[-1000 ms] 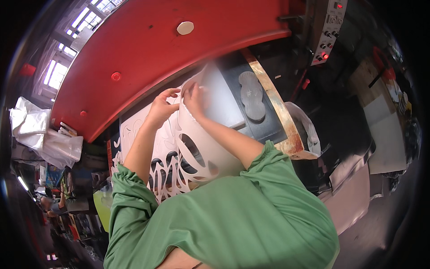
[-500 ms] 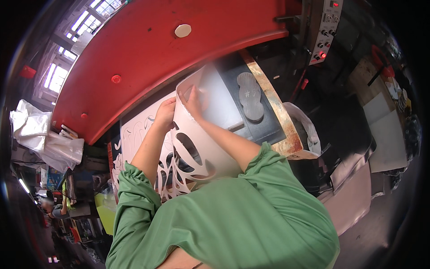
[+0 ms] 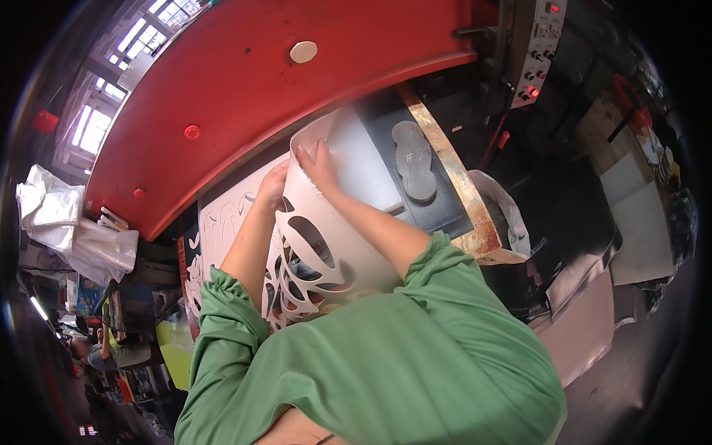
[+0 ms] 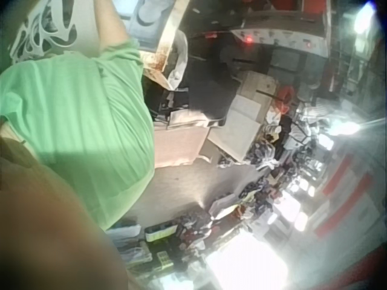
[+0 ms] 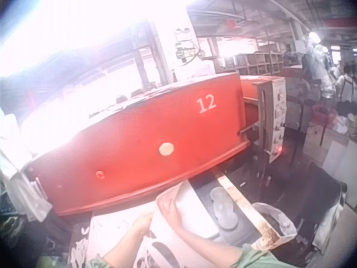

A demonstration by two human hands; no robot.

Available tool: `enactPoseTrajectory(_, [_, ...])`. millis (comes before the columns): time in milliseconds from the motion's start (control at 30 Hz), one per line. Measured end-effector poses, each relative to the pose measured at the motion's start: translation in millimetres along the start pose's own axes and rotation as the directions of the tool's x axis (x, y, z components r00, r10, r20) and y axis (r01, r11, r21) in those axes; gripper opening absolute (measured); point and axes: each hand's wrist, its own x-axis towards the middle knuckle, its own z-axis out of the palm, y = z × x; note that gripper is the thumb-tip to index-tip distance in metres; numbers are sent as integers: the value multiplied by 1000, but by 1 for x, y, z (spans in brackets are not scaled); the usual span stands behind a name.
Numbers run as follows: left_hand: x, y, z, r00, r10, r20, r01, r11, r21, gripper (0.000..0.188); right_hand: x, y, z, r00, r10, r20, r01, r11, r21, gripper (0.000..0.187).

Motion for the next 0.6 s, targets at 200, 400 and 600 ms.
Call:
enactPoseTrajectory(200, [-2, -4, 25, 982, 53, -179, -15, 978, 210, 19, -13, -2, -5, 988, -105, -112, 105, 994, -7, 66])
enactPoseTrajectory(400, [-9, 4, 36, 955, 142, -262, -42, 934, 354, 16, -31, -28, -7, 982, -82, -170, 97, 992, 79, 55])
enactPoseTrajectory(600, [-11, 14, 32, 943, 196, -270, -108, 945, 310, 15, -42, -27, -3, 962, 250, -112, -169, 864, 474, 48])
